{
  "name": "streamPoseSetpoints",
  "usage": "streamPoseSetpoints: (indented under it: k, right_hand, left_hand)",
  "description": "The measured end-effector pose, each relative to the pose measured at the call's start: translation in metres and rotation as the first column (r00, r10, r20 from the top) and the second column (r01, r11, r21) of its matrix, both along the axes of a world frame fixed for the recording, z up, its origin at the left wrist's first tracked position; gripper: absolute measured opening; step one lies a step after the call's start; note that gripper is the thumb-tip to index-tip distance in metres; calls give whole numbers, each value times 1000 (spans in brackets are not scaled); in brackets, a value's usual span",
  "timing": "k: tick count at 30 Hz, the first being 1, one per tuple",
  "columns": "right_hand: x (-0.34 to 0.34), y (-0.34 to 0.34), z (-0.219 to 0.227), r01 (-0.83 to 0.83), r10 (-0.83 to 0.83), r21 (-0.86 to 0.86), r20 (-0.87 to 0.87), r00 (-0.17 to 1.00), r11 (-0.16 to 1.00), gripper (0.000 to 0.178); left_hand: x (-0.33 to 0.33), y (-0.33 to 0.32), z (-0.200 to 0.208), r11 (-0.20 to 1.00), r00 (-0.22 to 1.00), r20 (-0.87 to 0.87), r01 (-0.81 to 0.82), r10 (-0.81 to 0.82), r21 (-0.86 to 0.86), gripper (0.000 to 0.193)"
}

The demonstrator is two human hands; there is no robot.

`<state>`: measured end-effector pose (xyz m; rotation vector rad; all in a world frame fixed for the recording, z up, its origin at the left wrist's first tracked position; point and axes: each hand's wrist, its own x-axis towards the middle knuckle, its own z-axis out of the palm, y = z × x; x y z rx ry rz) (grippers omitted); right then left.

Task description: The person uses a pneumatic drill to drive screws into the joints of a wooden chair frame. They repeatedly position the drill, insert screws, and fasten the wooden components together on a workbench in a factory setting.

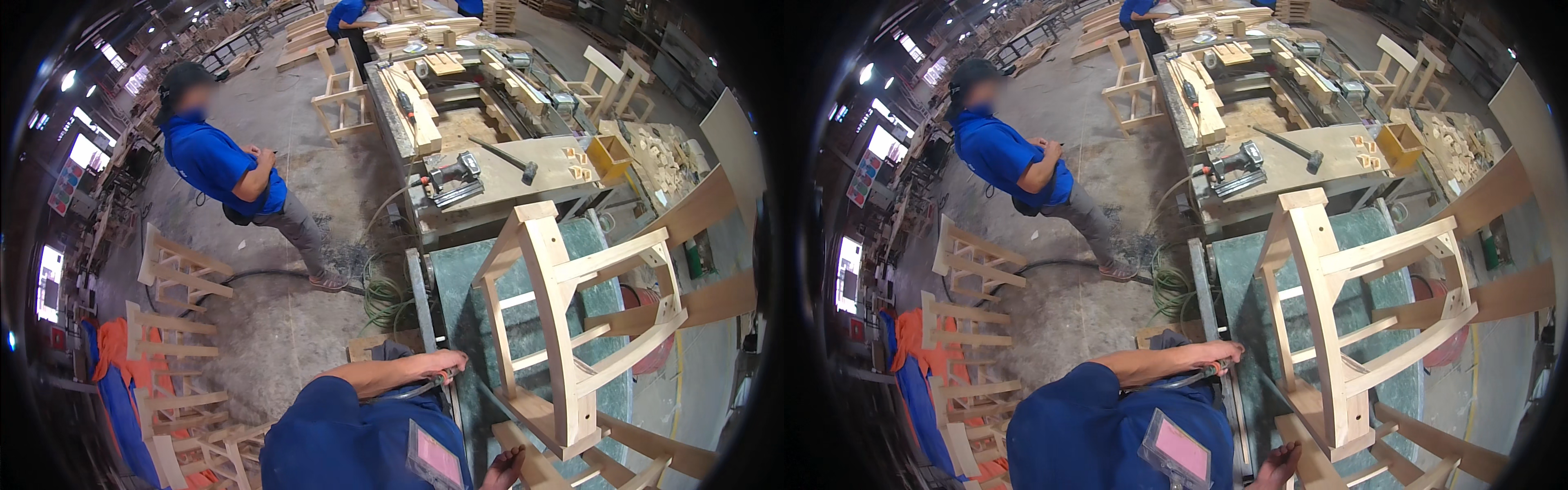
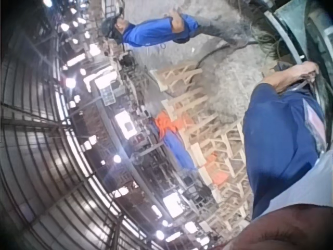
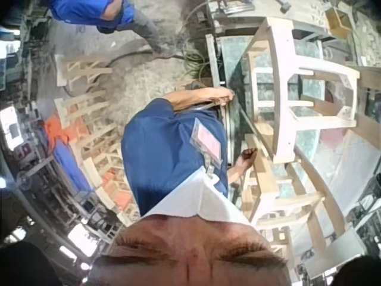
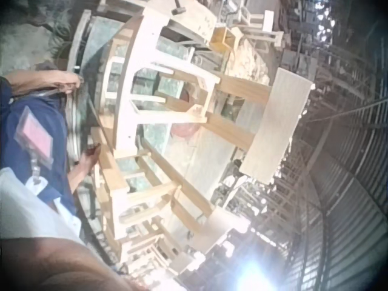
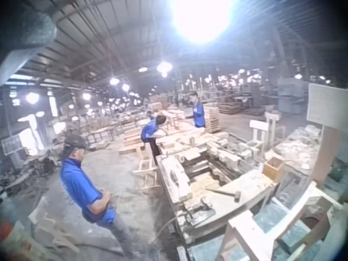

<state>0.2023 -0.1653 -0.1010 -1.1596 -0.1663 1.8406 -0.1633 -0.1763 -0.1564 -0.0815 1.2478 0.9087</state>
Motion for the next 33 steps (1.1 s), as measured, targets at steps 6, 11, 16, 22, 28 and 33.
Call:
streamPoseSetpoints:
  k: [6, 11, 16, 22, 28, 33]
  right_hand:
    - [-27, 39, -1, -171, -76, 349, 594, 801, 921, 23]
    - [-11, 65, -29, -627, 36, -248, 943, -330, 738, 35]
    - [-36, 160, -7, -80, -94, 327, 484, 870, 942, 29]
    - [-61, 190, 65, -172, 101, 263, 264, 959, 949, 20]
    - [-47, 191, 64, -538, 415, 263, 403, 816, 801, 19]
    - [-49, 187, 65, -609, 475, 222, 447, 758, 762, 18]
  left_hand:
    - [-5, 19, -4, 999, 1000, -19, 12, -13, -44, 13]
    - [-3, 32, -11, 959, 975, 137, 136, -174, 249, 7]
    - [3, 39, 15, 1000, 989, 150, 4, -3, -9, 55]
    - [-14, 36, 24, 980, 977, 82, 194, -197, 43, 54]
    - [-25, 22, 43, 980, 988, 12, 154, -157, 122, 52]
    - [-31, 13, 65, 967, 993, -19, 116, -115, 227, 51]
